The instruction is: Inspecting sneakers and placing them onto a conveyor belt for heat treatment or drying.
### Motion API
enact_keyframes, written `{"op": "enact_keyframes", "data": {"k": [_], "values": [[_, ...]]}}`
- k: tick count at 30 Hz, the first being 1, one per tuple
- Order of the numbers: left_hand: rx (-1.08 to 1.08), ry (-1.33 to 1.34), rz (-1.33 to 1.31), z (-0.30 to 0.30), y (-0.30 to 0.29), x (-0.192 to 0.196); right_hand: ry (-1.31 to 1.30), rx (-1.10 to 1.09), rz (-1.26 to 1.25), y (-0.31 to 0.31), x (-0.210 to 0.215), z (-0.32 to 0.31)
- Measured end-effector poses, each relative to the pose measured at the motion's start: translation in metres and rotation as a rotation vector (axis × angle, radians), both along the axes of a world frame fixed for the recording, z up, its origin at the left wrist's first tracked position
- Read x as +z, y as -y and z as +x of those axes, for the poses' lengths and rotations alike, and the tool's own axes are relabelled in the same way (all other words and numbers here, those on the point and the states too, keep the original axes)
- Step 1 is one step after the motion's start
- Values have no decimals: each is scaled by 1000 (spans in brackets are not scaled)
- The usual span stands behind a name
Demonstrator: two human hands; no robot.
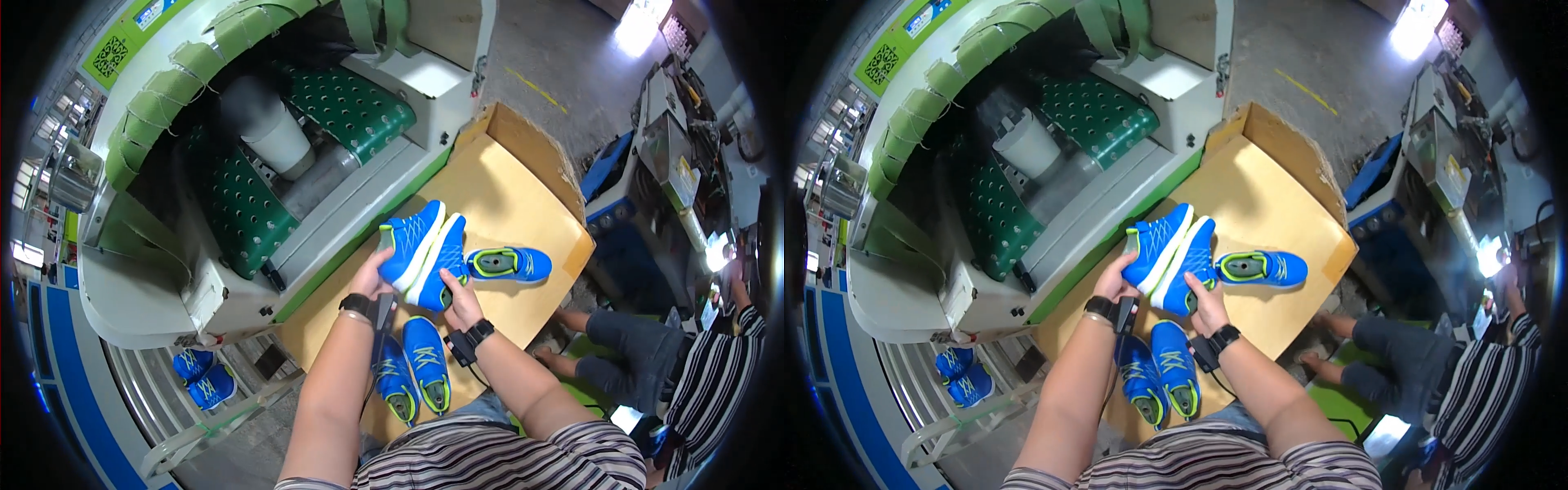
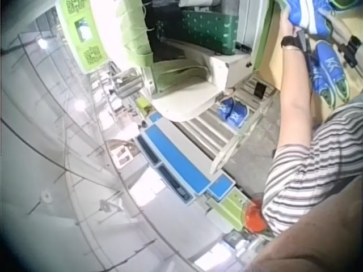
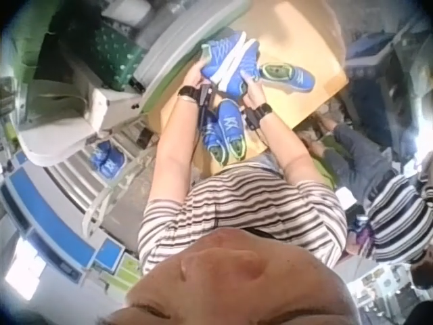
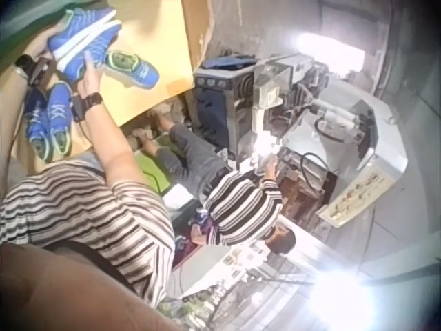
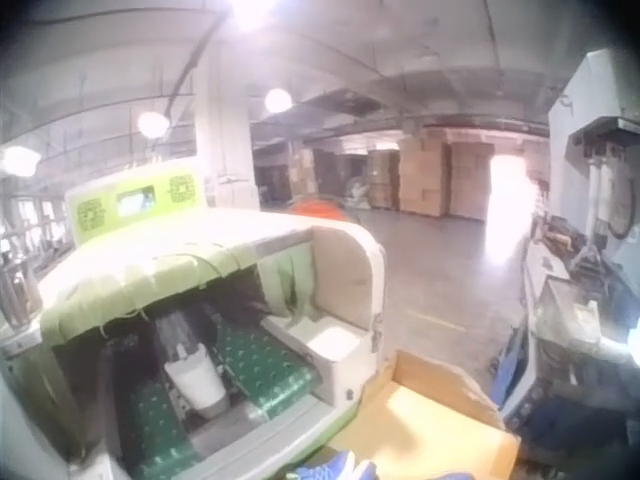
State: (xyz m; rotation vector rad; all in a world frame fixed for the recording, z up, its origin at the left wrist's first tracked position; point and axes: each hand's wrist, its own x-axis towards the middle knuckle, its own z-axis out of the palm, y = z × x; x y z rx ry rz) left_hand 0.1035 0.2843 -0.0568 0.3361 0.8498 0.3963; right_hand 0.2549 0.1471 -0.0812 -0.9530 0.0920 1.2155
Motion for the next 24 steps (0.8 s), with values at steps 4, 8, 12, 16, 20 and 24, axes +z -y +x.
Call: {"op": "enact_keyframes", "data": {"k": [4, 8, 12, 16, 20, 24], "values": [[185, 81, 203, -9, 22, 45, 92, -35, -97, 2, 47, -4], [466, -4, 416, -52, 65, 129, 565, 148, 101, -28, 128, 15], [693, -276, 1020, -75, 52, 191, 1337, 98, 368, -134, 201, 37], [789, -1133, 1570, -80, -33, 191, 1950, 52, 21, -257, 236, 17], [563, -1239, 1394, -101, -100, 185, 2028, 185, -147, -296, 220, -4], [488, -949, 1371, -116, -42, 167, 1911, 240, 438, -219, 181, 32]]}}
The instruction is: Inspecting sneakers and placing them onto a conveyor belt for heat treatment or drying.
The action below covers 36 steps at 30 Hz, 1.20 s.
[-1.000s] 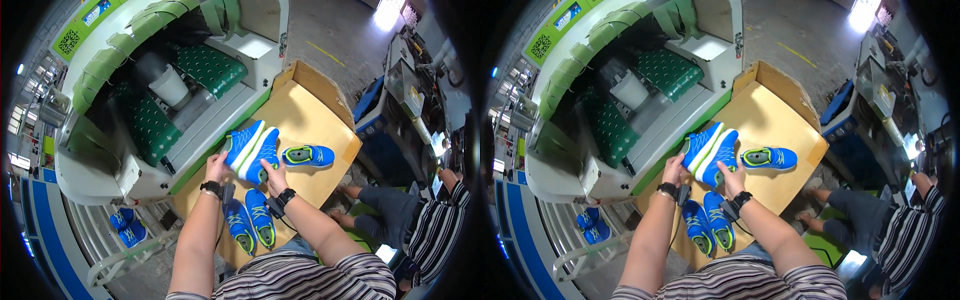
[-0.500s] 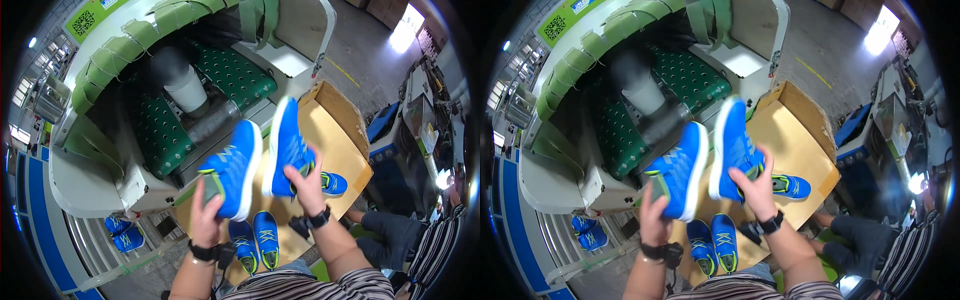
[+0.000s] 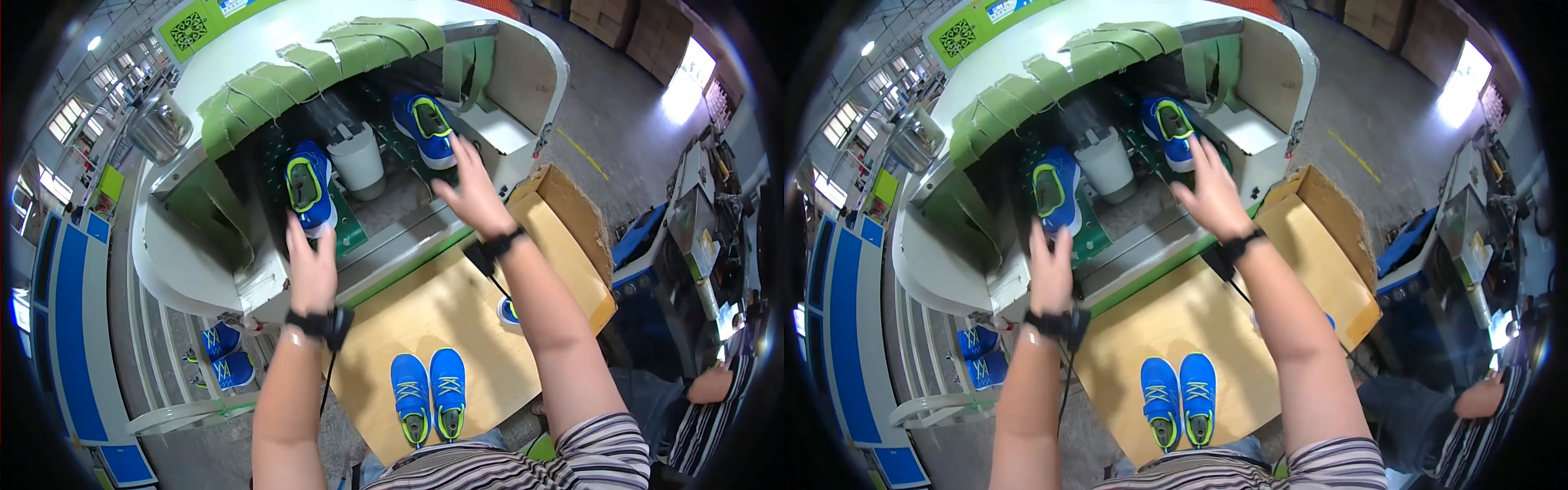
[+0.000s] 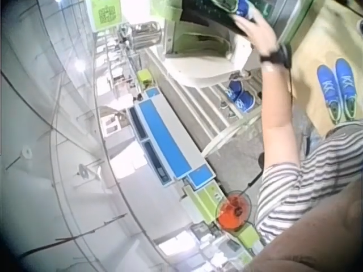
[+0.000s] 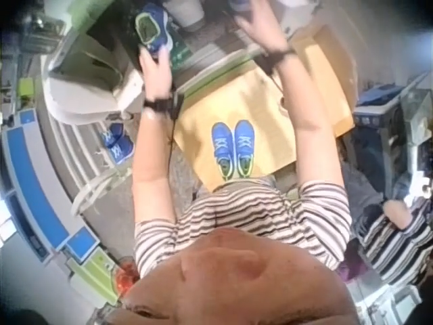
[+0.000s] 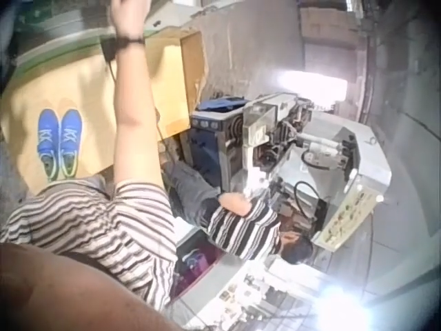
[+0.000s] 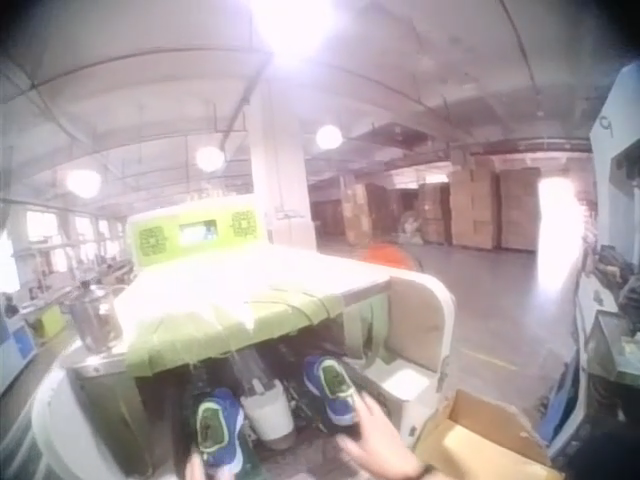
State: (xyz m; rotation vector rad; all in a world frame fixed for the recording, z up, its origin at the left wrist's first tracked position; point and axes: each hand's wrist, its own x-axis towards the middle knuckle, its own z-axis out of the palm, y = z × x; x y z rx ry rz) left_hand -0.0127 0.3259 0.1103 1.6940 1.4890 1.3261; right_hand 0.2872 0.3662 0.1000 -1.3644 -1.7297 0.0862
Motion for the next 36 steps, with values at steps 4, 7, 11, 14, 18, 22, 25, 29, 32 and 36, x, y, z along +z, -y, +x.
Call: {"op": "enact_keyframes", "data": {"k": [4, 7, 11, 14, 18, 22, 25, 29, 32, 36], "values": [[-270, -428, -67, -20, 121, -23, 309, -116, -652, 150, -49, 68], [-334, -212, -459, -13, 176, -36, 242, -235, -865, 223, -87, 96], [-570, -307, -366, 28, 213, -46, 332, -136, -709, 263, -113, 104], [-775, -237, -335, 65, 230, -53, 247, 259, -632, 312, -115, 94], [-897, -166, -380, 109, 261, -84, -390, 38, -488, 390, -122, 89], [-815, -330, -323, 165, 284, -149, -567, -563, -720, 441, -147, 79], [-874, -249, -394, 189, 289, -181, -576, -360, -724, 482, -160, 48], [-784, 186, -834, 180, 284, -158, -618, -200, -962, 506, -164, 11], [-727, 780, -1241, 137, 282, -103, -586, -119, -1030, 498, -159, -5], [-583, 644, -865, 52, 277, -36, -510, 1, -791, 462, -151, -38]]}}
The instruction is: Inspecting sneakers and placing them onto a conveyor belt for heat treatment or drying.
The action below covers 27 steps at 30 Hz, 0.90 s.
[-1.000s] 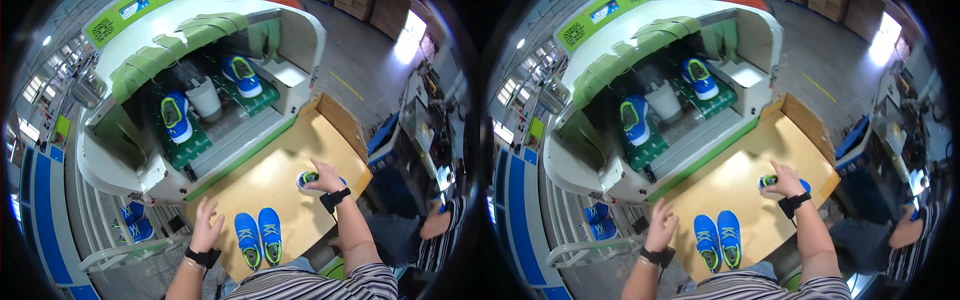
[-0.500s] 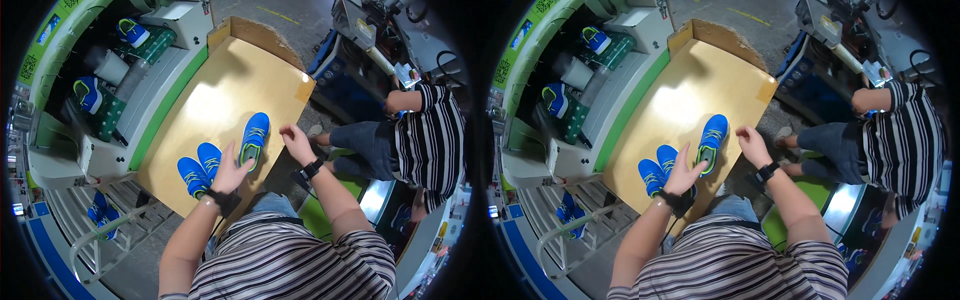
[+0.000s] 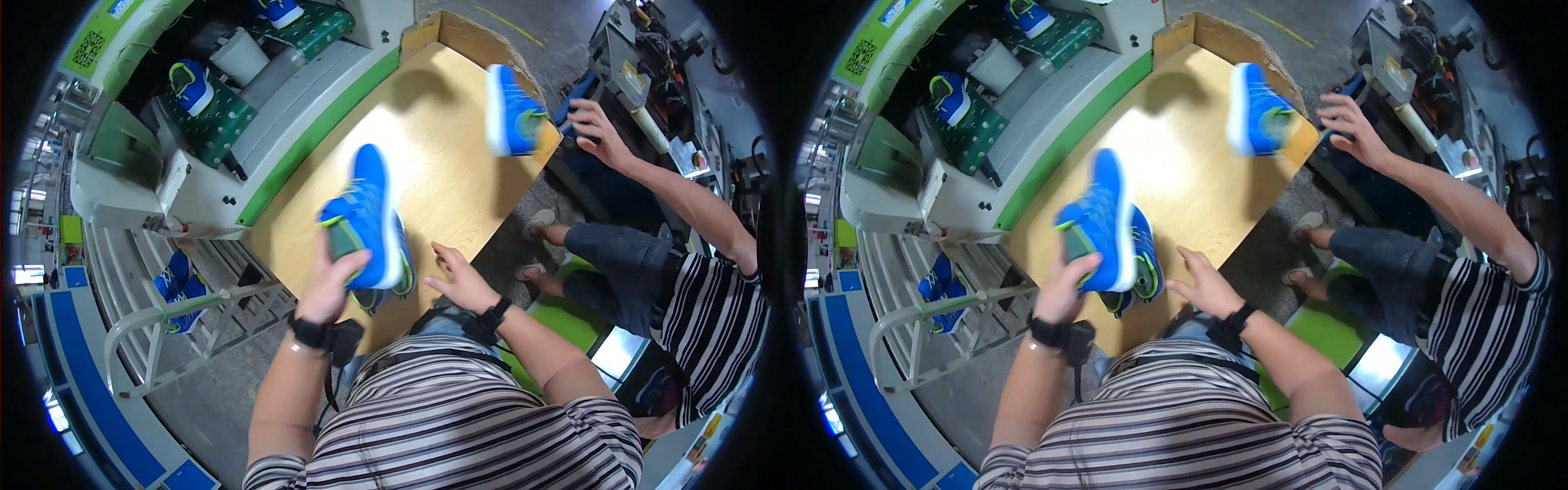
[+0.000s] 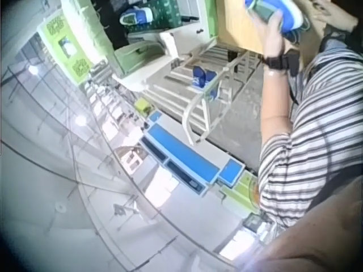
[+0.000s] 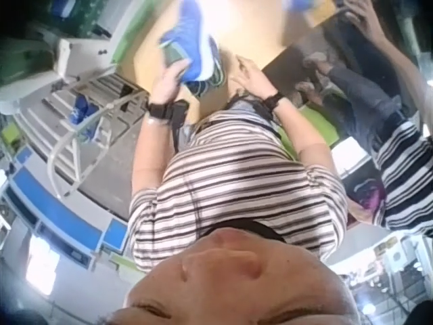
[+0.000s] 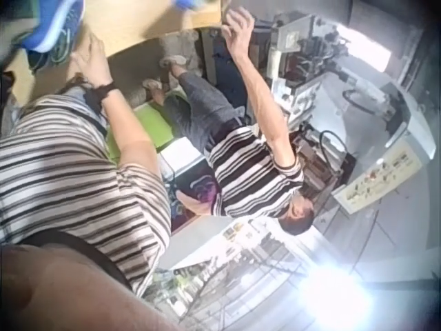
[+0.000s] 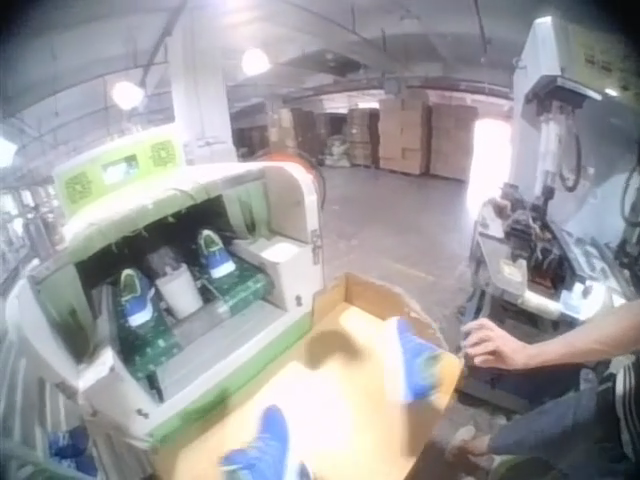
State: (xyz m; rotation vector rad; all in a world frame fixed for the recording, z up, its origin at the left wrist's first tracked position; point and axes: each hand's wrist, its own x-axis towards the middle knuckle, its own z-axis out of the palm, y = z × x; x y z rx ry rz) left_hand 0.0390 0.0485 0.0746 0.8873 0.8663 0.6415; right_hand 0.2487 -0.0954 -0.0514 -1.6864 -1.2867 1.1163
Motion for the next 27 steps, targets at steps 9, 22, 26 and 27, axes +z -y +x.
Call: {"op": "enact_keyframes", "data": {"k": [9, 22, 26, 27], "values": [[504, -686, 105, -115, 25, -87, 45, 119, 75, -60, -2, -55], [419, -13, 94, -106, -63, 47, -152, -200, 417, -192, 163, 28], [481, -83, 554, -80, -162, 82, -33, -135, 839, -324, 206, 30], [537, -176, 553, -73, -191, 83, 117, -208, 838, -360, 211, 26]]}}
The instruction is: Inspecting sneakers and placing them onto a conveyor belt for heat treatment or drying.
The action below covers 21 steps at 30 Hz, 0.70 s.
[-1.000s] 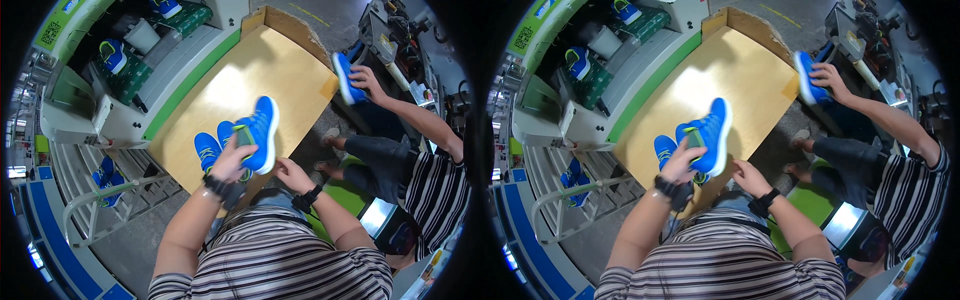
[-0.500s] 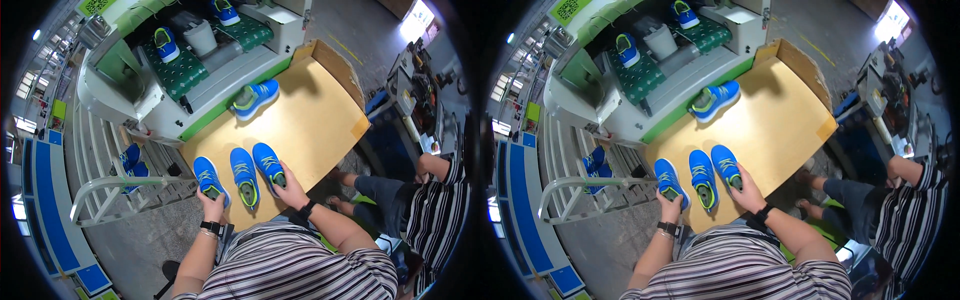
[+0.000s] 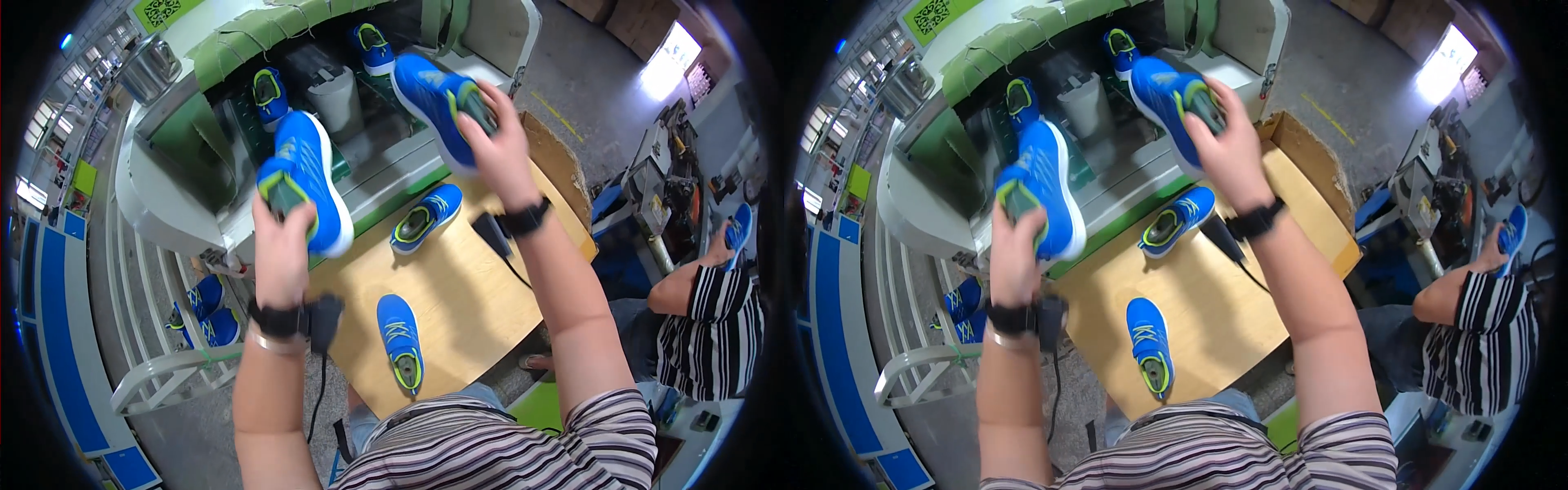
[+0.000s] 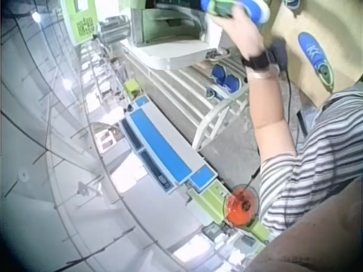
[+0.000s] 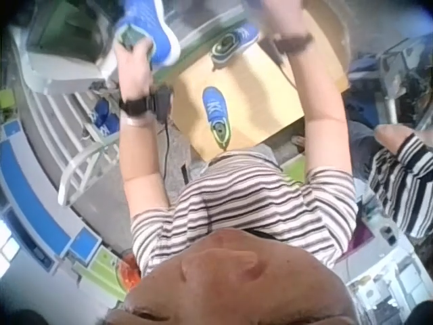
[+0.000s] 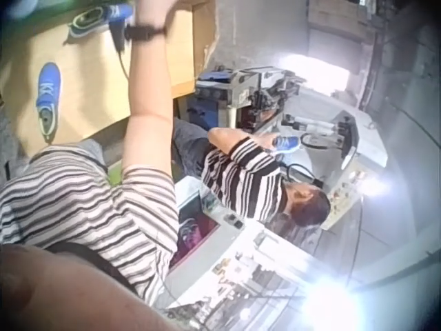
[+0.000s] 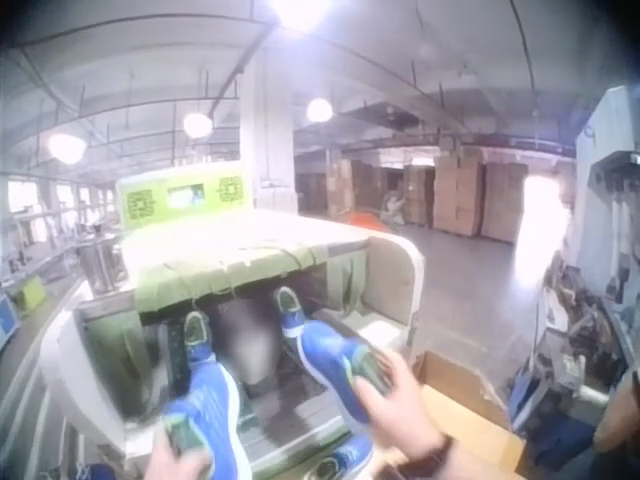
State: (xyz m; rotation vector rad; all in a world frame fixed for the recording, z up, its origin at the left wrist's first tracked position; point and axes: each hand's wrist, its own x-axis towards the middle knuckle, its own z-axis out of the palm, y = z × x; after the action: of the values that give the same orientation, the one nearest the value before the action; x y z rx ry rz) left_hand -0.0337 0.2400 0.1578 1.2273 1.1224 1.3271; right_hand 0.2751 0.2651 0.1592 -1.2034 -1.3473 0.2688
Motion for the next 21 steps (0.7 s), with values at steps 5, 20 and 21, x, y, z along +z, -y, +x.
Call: {"op": "enact_keyframes", "data": {"k": [5, 20, 21], "values": [[394, -796, 181, 36, -98, -3, 269, -248, -201, -113, -23, -17], [-432, -793, 77, 129, -30, -183, 687, 296, -1015, 281, -229, -2], [-500, -780, -82, 132, -34, -187, 658, 319, -1043, 295, -225, -2]]}}
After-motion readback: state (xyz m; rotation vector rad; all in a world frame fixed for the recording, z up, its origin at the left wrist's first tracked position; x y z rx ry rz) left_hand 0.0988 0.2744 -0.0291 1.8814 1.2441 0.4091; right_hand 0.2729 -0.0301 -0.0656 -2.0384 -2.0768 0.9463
